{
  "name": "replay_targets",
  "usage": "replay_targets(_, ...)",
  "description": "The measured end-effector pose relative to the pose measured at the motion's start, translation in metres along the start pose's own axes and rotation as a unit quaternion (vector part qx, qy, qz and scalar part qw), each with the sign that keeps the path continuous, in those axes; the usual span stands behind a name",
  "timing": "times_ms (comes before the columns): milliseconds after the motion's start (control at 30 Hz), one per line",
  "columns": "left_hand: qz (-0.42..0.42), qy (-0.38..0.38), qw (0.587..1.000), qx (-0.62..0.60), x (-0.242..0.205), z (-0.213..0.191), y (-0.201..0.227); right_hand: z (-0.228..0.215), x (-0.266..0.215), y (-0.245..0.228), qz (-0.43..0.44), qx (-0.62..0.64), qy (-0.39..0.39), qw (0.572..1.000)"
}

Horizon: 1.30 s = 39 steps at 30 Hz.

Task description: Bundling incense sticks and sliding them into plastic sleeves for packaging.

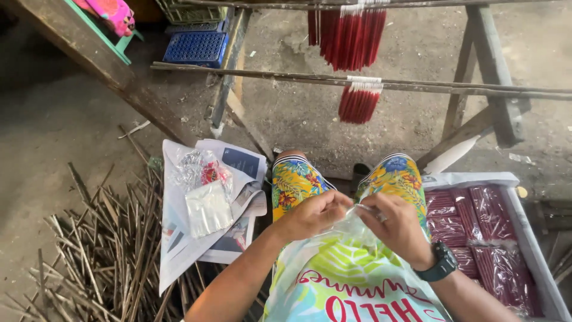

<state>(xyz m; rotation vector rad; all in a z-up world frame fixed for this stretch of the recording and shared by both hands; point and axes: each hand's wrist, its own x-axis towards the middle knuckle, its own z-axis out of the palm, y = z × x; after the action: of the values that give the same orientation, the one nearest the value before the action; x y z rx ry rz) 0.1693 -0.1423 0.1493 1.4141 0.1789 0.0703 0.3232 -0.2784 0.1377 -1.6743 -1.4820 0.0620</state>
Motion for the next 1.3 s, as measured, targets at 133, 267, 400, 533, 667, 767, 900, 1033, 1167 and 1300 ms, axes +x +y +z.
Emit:
replay_targets(133, 0.017, 0.040, 0.968, 0.246, 0.001, 0.014, 0.035, -0.025, 0.011, -0.015, 0.019, 0.040, -0.030, 0.999)
replay_targets(267, 0.062, 0.106, 0.965, 0.234, -0.006, 0.010, 0.032, -0.028, 0.015, -0.016, 0.070, 0.111, -0.036, 0.991)
replay_targets(400, 0.113, 0.095, 0.973, 0.175, -0.019, -0.008, 0.038, -0.027, 0.022, -0.013, 0.165, 0.179, 0.039, 0.969)
replay_targets(533, 0.145, 0.203, 0.952, 0.179, -0.043, -0.065, 0.040, -0.043, 0.019, 0.015, 0.220, 0.252, 0.131, 0.933)
replay_targets(667, -0.064, 0.408, 0.847, 0.334, -0.085, -0.128, 0.021, -0.071, 0.019, 0.012, 0.193, 0.291, 0.176, 0.920)
replay_targets(767, -0.164, 0.523, 0.747, 0.376, -0.125, -0.171, -0.030, -0.076, 0.014, 0.025, 0.197, 0.313, 0.197, 0.908)
replay_targets(900, -0.308, 0.647, 0.620, 0.320, -0.176, -0.221, -0.140, -0.078, 0.019, 0.018, 0.208, 0.295, 0.176, 0.916)
replay_targets(1033, -0.400, 0.615, 0.613, 0.293, -0.191, -0.216, -0.174, -0.070, 0.019, 0.019, 0.202, 0.315, 0.158, 0.914)
replay_targets(1167, -0.461, 0.543, 0.640, 0.288, -0.191, -0.203, -0.165, -0.065, 0.022, 0.004, 0.191, 0.281, 0.125, 0.932)
replay_targets(1300, -0.461, 0.575, 0.605, 0.301, -0.204, -0.209, -0.170, -0.062, 0.015, 0.013, 0.204, 0.283, 0.110, 0.931)
